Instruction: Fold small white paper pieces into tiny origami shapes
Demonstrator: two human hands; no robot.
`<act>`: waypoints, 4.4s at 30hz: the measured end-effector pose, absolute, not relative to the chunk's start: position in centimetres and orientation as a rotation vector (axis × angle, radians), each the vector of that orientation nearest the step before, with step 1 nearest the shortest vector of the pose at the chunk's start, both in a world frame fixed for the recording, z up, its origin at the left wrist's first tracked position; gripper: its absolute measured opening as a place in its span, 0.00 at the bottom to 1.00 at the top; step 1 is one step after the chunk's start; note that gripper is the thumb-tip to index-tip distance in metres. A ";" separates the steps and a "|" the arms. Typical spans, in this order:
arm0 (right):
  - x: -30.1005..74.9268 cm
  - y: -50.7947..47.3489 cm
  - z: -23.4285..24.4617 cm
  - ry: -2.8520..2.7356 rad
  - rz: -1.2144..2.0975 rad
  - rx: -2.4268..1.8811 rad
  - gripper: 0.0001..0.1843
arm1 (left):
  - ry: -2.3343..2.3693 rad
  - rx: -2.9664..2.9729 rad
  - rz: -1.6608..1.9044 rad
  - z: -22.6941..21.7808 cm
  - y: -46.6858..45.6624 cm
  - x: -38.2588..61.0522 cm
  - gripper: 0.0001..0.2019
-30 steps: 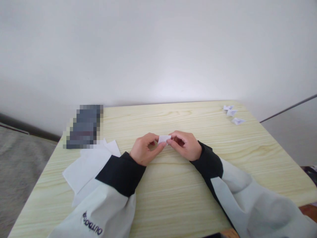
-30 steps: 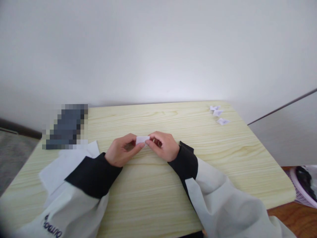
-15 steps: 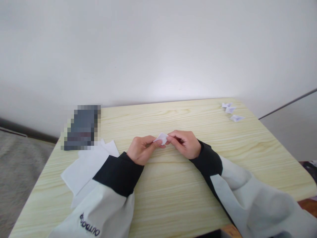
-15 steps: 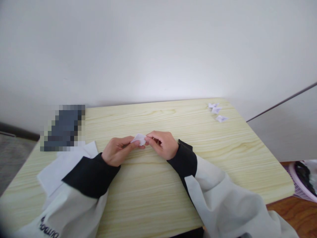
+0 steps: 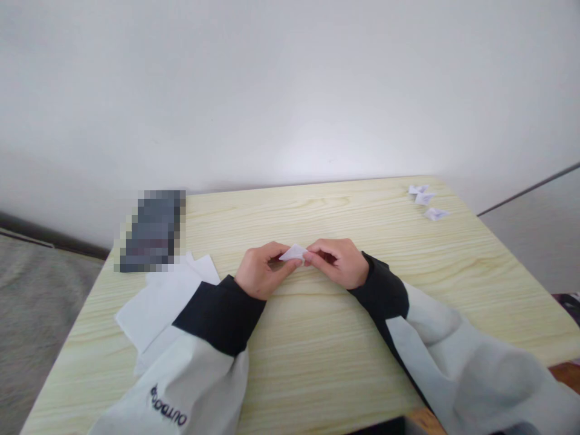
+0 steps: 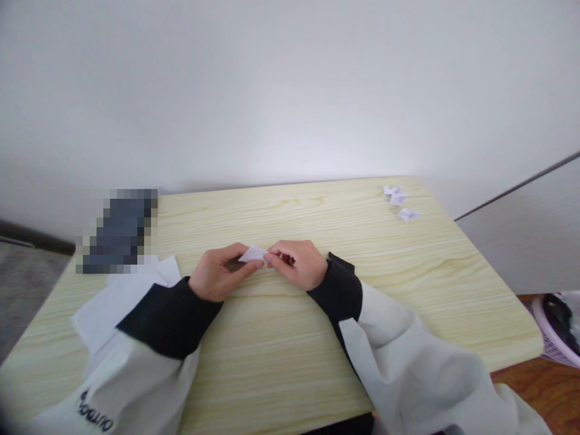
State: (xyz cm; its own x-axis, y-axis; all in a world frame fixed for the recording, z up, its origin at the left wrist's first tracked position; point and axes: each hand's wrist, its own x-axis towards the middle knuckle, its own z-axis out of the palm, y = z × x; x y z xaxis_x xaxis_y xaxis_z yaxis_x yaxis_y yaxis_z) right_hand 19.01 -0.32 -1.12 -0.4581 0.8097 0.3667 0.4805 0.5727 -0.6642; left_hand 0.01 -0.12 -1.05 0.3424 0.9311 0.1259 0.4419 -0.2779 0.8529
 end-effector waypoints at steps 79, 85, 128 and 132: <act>17.5 0.0 -2.5 -2.073 0.191 -1.452 0.08 | 1.354 2.530 0.891 -2.7 0.9 -0.4 0.09; 17.3 -0.1 -2.1 -2.067 0.243 -1.521 0.07 | 1.359 2.552 0.886 -2.4 0.9 -0.2 0.07; 18.8 0.7 -2.0 -2.110 0.184 -0.882 0.09 | 1.115 2.826 1.189 -1.2 1.0 0.0 0.02; 18.9 0.6 -1.8 -2.123 0.198 -0.845 0.08 | 1.075 2.803 1.228 -1.1 0.9 0.0 0.02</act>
